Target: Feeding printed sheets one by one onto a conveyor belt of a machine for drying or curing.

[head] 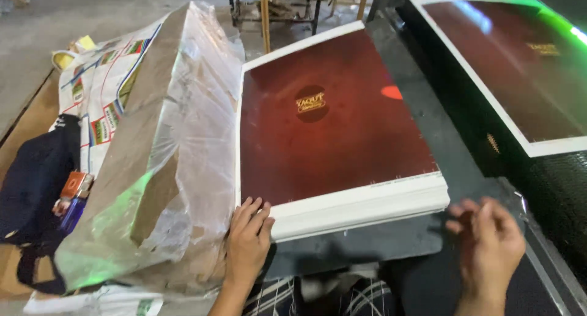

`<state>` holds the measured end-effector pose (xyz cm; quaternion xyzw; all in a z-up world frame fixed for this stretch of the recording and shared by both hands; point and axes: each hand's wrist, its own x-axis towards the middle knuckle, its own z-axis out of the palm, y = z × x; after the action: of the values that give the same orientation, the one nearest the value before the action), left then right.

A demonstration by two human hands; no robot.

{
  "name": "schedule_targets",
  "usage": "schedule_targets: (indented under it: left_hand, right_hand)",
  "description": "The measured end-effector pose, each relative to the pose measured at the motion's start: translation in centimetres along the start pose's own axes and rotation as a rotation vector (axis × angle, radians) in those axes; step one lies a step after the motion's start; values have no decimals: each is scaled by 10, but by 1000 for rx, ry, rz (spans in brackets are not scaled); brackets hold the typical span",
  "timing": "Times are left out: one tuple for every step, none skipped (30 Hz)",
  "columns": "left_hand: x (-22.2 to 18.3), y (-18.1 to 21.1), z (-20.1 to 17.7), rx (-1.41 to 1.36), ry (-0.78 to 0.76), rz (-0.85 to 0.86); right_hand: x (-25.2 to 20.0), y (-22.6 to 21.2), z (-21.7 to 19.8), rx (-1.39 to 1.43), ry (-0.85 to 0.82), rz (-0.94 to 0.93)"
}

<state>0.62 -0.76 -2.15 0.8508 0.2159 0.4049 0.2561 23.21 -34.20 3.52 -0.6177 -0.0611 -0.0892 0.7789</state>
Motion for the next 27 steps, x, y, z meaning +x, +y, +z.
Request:
schedule_targets:
  left_hand:
    - [-4,0,-4,20,10,12]
    - [-1,-1,-2,15,31,25]
    - [2,-2,0,10,34,43]
    - [4,-4,2,5,38,63]
    - [13,-7,7,1,60,79]
    - [4,-7,5,7,53,66]
    - [-4,-8,4,13,45,53]
    - [-5,-6,2,12,37,41]
    - [-6,-4,-2,4,20,31]
    - [5,-2,0,-8,30,36]
    - [8,-4,3,-13,48,39]
    - [2,-5,1,-18,48,35]
    - [-2,-7,-1,-23,47,32]
    - [0,-7,0,-29,52,30]
    - [3,-6,1,-35,59,37]
    - [1,-6,0,-37,59,38]
    - [1,-4,-1,-39,58,31]
    - [1,-4,-2,-36,63,41]
    - [2,-4,-3,-33,69,50]
    - [3,-4,-2,-35,76,54]
    - [4,-4,-1,-53,70,38]
    - [1,-5,-2,-66,52,17]
    - [-1,-5,-3,-63,47,16]
    - [0,-5,-3,-94,37,-18]
    - [2,-5,-3,-125,27,-52]
    - [2,-5,-4,-122,30,-49]
    - [3,-6,-6,-137,12,-44]
  right_hand:
    - [7,-9,5,57,3,-11]
    - [25,-4,3,70,-3,-31]
    - [44,0,2,73,25,-28]
    - [62,6,0,79,53,-25]
    - [85,6,7,94,47,-47]
    - [95,9,4,127,1,-39]
    - [105,14,0,160,-44,-30]
    - [105,9,8,149,-45,-21]
    - [105,3,16,159,-22,4]
    - [117,-8,32,185,-10,5]
    - [133,-8,34,189,-21,-11]
    - [141,-5,32,208,-12,13]
    - [150,-2,30,227,-2,37]
    - [144,-11,40,224,-6,31]
    - [139,-20,49,302,-106,98]
    - [130,-26,57,377,-205,176]
    - [112,-25,64,370,-207,178]
    - [93,-21,71,171,-203,133]
    - [74,-18,79,-27,-198,88]
    - [36,-28,105,-24,-200,80]
    - [-3,-38,131,-71,-235,150]
    - [-45,-45,154,-122,-265,232]
    - [-65,-21,159,-121,-263,238]
    - [-82,3,165,-219,-356,242]
    - [-99,26,172,-317,-449,245]
    - [-114,37,184,-313,-451,242]
    - [-130,49,197,-145,-475,231]
